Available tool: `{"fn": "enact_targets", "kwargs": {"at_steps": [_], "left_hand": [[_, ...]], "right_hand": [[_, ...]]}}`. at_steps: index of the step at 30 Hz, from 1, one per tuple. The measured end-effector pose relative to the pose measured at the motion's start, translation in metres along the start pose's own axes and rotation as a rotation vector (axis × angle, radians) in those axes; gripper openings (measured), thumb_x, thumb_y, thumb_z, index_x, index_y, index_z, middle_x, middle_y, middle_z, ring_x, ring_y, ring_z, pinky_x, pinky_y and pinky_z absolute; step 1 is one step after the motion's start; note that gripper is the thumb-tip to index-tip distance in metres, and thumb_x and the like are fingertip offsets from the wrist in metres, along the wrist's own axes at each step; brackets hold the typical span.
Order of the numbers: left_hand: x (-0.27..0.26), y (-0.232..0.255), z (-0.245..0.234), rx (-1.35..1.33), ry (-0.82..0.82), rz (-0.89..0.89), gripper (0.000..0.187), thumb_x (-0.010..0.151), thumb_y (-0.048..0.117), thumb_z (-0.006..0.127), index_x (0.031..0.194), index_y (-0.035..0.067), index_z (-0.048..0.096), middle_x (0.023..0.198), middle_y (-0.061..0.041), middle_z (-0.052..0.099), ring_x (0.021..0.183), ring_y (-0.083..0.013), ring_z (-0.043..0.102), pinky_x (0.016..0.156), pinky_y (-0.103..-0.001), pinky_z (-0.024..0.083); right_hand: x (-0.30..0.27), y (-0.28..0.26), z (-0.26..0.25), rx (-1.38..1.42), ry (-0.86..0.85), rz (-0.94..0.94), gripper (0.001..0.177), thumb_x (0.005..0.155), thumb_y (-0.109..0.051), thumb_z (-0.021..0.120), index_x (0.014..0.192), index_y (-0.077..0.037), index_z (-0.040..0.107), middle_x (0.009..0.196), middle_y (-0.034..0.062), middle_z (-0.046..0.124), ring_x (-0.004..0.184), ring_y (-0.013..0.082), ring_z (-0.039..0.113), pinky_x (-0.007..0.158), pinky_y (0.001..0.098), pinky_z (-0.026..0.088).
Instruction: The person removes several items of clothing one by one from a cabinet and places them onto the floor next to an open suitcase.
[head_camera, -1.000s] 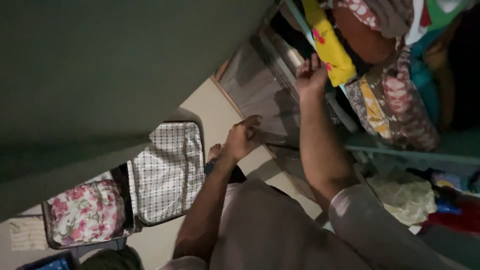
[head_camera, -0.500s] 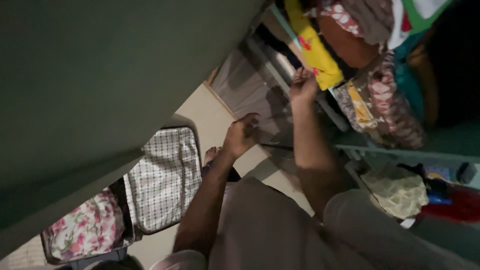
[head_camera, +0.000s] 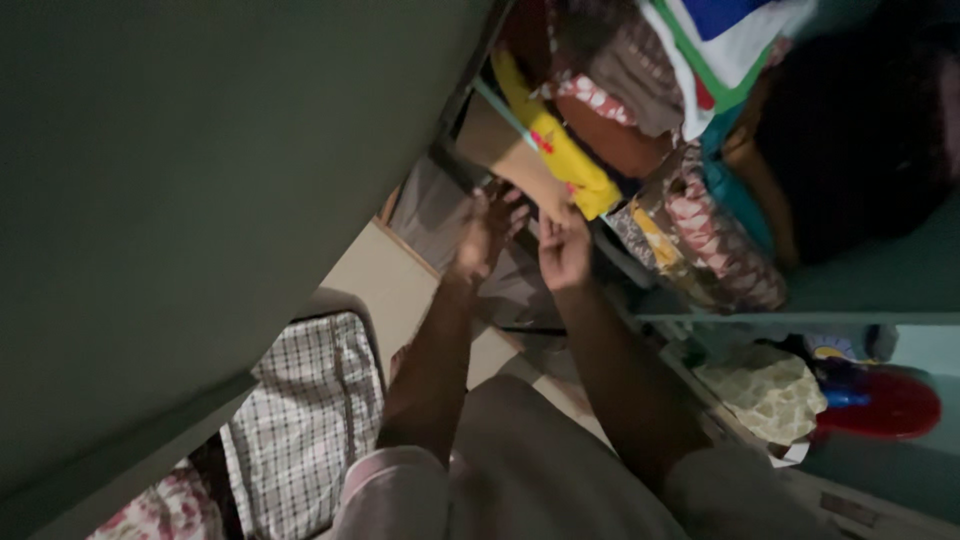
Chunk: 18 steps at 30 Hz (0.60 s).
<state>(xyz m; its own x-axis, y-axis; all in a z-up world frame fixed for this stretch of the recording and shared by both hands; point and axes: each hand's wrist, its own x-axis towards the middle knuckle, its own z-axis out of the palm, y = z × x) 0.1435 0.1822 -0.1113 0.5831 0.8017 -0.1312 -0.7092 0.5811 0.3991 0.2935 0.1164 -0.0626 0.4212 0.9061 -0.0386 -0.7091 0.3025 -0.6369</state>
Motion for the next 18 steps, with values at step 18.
{"fn": "enact_targets", "kwargs": {"at_steps": [18], "left_hand": [[0.017, -0.026, -0.007, -0.372, -0.006, -0.089, 0.081, 0.092, 0.065, 0.051, 0.148, 0.007, 0.051, 0.146, -0.015, 0.060, 0.132, -0.0348, 0.058, 0.113, -0.052, 0.045]], "right_hand": [[-0.060, -0.041, -0.101, -0.840, -0.196, 0.272, 0.020, 0.091, -0.020, 0.064, 0.103, -0.005, 0.067, 0.100, 0.0090, 0.072, 0.095, 0.0242, 0.069, 0.083, 0.0406, 0.056]]}}
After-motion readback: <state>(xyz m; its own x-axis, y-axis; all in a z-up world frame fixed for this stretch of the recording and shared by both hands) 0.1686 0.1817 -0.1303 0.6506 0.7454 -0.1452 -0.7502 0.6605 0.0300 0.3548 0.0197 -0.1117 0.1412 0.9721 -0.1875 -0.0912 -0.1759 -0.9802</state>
